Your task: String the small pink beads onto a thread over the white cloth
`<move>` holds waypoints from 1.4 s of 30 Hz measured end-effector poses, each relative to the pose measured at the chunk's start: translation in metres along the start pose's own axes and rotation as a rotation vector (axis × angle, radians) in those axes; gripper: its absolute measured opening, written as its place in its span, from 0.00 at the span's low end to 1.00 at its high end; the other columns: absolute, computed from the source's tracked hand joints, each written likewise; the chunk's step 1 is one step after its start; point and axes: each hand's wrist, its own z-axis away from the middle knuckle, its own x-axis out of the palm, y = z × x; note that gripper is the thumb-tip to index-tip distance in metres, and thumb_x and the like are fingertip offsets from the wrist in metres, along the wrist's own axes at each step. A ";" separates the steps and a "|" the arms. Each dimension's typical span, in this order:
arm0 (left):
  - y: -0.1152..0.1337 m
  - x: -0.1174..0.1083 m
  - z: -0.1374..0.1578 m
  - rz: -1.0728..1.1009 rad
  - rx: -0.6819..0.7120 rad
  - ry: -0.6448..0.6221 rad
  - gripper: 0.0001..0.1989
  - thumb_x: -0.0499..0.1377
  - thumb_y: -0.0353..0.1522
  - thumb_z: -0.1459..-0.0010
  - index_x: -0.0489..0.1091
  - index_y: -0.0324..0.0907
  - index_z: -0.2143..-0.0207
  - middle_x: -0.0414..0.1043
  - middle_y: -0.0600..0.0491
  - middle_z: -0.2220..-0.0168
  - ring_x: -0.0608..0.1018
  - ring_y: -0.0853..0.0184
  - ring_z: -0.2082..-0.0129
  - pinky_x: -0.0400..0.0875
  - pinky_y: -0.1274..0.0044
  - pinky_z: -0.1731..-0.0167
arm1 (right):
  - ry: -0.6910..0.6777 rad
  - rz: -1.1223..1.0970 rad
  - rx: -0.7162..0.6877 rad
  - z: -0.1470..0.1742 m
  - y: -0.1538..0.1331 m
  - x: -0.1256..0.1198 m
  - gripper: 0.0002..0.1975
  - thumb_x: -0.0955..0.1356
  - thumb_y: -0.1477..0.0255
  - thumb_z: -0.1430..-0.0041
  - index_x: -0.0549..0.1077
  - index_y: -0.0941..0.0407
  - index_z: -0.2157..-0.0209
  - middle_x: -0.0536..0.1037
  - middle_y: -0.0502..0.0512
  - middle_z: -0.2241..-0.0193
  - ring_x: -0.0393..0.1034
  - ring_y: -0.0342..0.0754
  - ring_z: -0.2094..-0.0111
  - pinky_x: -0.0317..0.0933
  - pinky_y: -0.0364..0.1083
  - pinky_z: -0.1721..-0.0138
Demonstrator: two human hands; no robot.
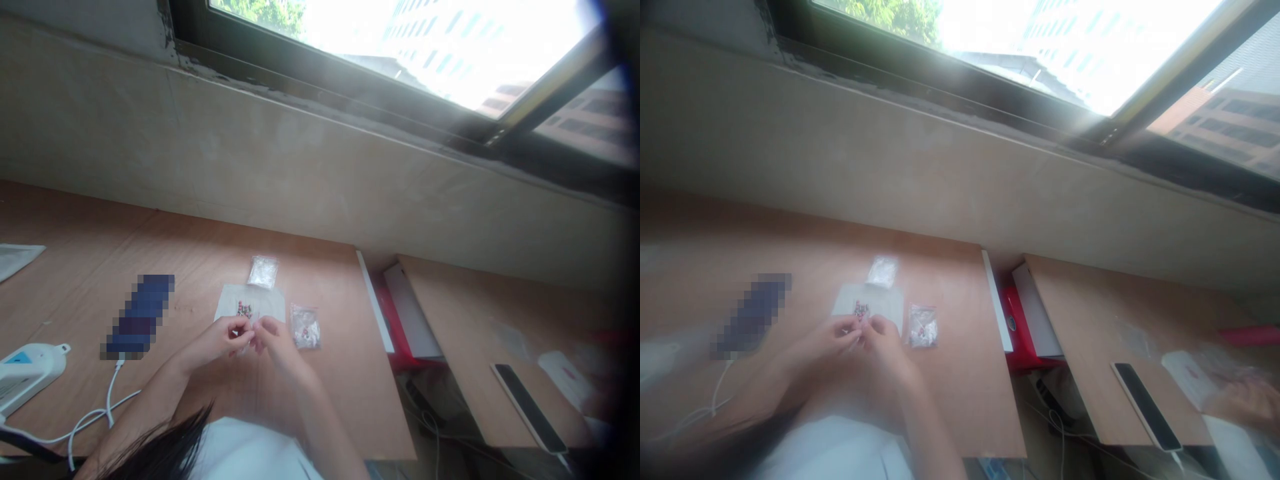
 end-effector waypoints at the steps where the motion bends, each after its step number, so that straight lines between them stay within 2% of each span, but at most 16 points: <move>1: 0.002 0.000 0.001 0.003 -0.006 -0.001 0.14 0.49 0.39 0.49 0.67 0.38 0.76 0.66 0.55 0.78 0.65 0.73 0.80 0.58 0.81 0.80 | 0.000 -0.004 -0.005 0.000 -0.001 0.000 0.12 0.61 0.66 0.50 0.62 0.59 0.81 0.63 0.47 0.83 0.59 0.39 0.78 0.51 0.40 0.75; 10: 0.008 -0.002 0.005 0.036 -0.070 -0.012 0.17 0.47 0.42 0.47 0.65 0.39 0.76 0.58 0.59 0.83 0.62 0.73 0.81 0.57 0.82 0.79 | 0.018 0.000 -0.060 0.002 -0.004 0.001 0.12 0.61 0.66 0.50 0.61 0.58 0.81 0.63 0.47 0.82 0.58 0.39 0.77 0.51 0.40 0.73; 20: 0.004 -0.003 0.003 0.113 -0.095 -0.034 0.16 0.47 0.42 0.47 0.60 0.40 0.78 0.57 0.60 0.84 0.62 0.74 0.83 0.57 0.81 0.80 | 0.035 0.024 -0.040 -0.001 -0.001 0.001 0.10 0.62 0.67 0.51 0.63 0.58 0.80 0.65 0.47 0.82 0.60 0.40 0.76 0.53 0.40 0.73; 25: 0.002 0.002 0.001 0.203 -0.086 -0.005 0.14 0.48 0.42 0.47 0.61 0.40 0.75 0.59 0.60 0.81 0.62 0.76 0.84 0.58 0.82 0.82 | 0.033 0.002 -0.028 -0.001 -0.003 0.001 0.13 0.63 0.63 0.52 0.64 0.59 0.80 0.66 0.48 0.81 0.62 0.41 0.76 0.53 0.40 0.73; 32: -0.001 0.000 -0.001 0.251 -0.082 -0.058 0.14 0.48 0.41 0.47 0.62 0.39 0.74 0.63 0.57 0.77 0.64 0.76 0.82 0.61 0.83 0.82 | -0.006 -0.096 -0.038 -0.001 -0.003 0.003 0.17 0.59 0.59 0.48 0.62 0.58 0.78 0.66 0.48 0.82 0.61 0.40 0.78 0.52 0.41 0.73; 42: -0.007 -0.002 -0.001 0.210 -0.128 -0.022 0.11 0.51 0.39 0.49 0.61 0.40 0.76 0.58 0.62 0.85 0.62 0.77 0.87 0.57 0.84 0.88 | -0.006 -0.050 -0.036 -0.004 0.006 -0.002 0.15 0.62 0.61 0.50 0.63 0.58 0.78 0.65 0.47 0.81 0.60 0.40 0.76 0.52 0.41 0.71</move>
